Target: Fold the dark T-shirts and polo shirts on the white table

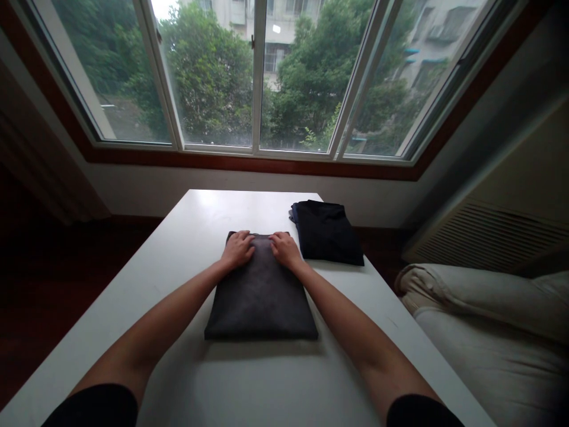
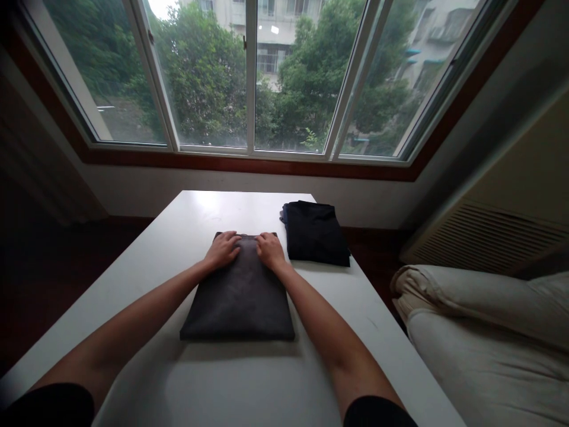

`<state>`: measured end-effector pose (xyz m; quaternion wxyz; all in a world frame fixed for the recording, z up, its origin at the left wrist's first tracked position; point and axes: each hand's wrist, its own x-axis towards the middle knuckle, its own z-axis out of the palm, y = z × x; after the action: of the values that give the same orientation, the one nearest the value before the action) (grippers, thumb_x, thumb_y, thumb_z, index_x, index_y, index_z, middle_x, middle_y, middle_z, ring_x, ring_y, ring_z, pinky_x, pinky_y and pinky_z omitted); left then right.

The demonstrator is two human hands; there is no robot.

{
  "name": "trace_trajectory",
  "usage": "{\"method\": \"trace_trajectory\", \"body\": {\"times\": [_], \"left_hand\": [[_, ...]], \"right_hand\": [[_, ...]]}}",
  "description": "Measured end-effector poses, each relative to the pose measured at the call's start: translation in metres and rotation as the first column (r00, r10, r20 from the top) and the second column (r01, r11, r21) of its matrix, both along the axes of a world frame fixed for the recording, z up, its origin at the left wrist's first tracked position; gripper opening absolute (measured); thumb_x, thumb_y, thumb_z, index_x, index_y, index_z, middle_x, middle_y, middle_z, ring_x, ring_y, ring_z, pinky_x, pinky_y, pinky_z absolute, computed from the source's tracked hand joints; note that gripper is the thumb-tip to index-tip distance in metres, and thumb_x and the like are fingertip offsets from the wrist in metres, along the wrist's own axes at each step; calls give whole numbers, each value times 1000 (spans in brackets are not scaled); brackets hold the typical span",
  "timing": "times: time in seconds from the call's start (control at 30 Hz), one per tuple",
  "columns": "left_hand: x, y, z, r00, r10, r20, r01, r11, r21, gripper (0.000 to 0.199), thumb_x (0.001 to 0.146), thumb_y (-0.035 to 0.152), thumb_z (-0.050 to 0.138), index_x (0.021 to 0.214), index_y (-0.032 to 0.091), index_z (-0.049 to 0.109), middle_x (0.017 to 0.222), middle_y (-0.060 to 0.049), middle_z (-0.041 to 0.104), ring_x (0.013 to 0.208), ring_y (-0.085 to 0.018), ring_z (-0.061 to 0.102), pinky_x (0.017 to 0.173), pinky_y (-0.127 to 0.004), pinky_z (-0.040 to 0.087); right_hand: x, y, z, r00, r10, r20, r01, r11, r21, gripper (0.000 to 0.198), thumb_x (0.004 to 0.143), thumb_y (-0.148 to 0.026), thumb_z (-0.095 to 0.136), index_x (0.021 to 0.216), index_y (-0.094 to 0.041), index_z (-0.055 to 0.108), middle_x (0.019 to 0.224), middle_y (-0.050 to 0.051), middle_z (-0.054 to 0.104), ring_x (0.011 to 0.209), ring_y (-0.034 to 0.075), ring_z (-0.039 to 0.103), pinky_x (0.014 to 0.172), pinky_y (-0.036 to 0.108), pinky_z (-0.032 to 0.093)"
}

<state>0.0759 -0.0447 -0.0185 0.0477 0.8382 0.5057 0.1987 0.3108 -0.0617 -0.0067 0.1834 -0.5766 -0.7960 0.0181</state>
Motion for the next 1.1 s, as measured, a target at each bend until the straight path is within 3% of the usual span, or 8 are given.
{"method": "trace_trajectory", "body": {"times": [0.07, 0.23, 0.43, 0.5, 0.63, 0.7, 0.9, 1.1], "left_hand": [[7, 3, -11, 996, -77, -49, 72, 993, -97, 53, 101, 42, 53, 151, 26, 56, 168, -11, 39, 156, -35, 29, 128, -55, 18], [5, 16, -27, 994, -78, -80, 63, 981, -184, 66, 105, 55, 41, 163, 23, 42, 175, -13, 24, 162, -36, 16, 129, -57, 9], [1, 27, -23, 997, 0, -75, -18, 973, -232, 69, 104, 62, 37, 165, 29, 39, 175, -10, 25, 161, -39, 16, 128, -57, 8], [1, 27, -24, 997, 3, -78, -20, 976, -218, 67, 106, 59, 34, 165, 29, 38, 175, -10, 26, 161, -38, 17, 128, -57, 8], [0, 27, -28, 995, -3, -99, -16, 981, -192, 64, 107, 54, 30, 166, 29, 37, 175, -10, 26, 161, -37, 18, 128, -56, 10], [-1, 28, -29, 994, 0, -111, -21, 982, -186, 63, 108, 52, 31, 166, 29, 36, 174, -9, 27, 161, -36, 19, 128, -56, 10], [-1, 24, -25, 990, 9, -142, -27, 991, -130, 62, 108, 53, 33, 165, 29, 38, 172, -10, 32, 158, -35, 26, 127, -56, 17], [-6, 6, -16, 997, -49, -55, 51, 998, 42, 49, 106, 40, 43, 148, 21, 59, 159, -11, 51, 148, -28, 44, 126, -46, 29]], "right_hand": [[-6, -2, -10, 995, 89, 43, -85, 992, -89, 46, 107, -40, 48, 148, -22, 60, 159, 13, 48, 149, 28, 39, 125, 43, 27], [1, 1, -30, 995, 63, 80, -46, 980, -193, 67, 109, -58, 39, 165, -21, 39, 173, 12, 24, 162, 29, 15, 130, 47, 12], [17, 10, -21, 992, -96, 87, 113, 969, -219, 70, 108, -59, 40, 167, -20, 35, 174, 15, 19, 162, 31, 12, 129, 51, 10], [8, 2, -19, 991, -86, 102, 104, 976, -190, 68, 109, -56, 41, 166, -18, 37, 173, 17, 19, 162, 31, 11, 130, 52, 9], [-18, -27, -22, 982, 156, 102, -133, 971, -199, 67, 109, -59, 36, 167, -23, 35, 175, 12, 18, 163, 29, 12, 130, 48, 9], [-23, -36, -25, 974, 203, 98, -178, 960, -216, 71, 109, -64, 32, 168, -25, 31, 175, 10, 17, 163, 28, 12, 131, 47, 9], [7, -24, -23, 989, -22, 148, 60, 964, -257, 78, 107, -70, 28, 169, -22, 30, 175, 11, 15, 163, 29, 11, 130, 49, 10], [14, -26, -21, 987, -45, 154, 80, 970, -230, 73, 109, -63, 33, 167, -19, 32, 175, 14, 16, 162, 29, 12, 130, 48, 12]]}}
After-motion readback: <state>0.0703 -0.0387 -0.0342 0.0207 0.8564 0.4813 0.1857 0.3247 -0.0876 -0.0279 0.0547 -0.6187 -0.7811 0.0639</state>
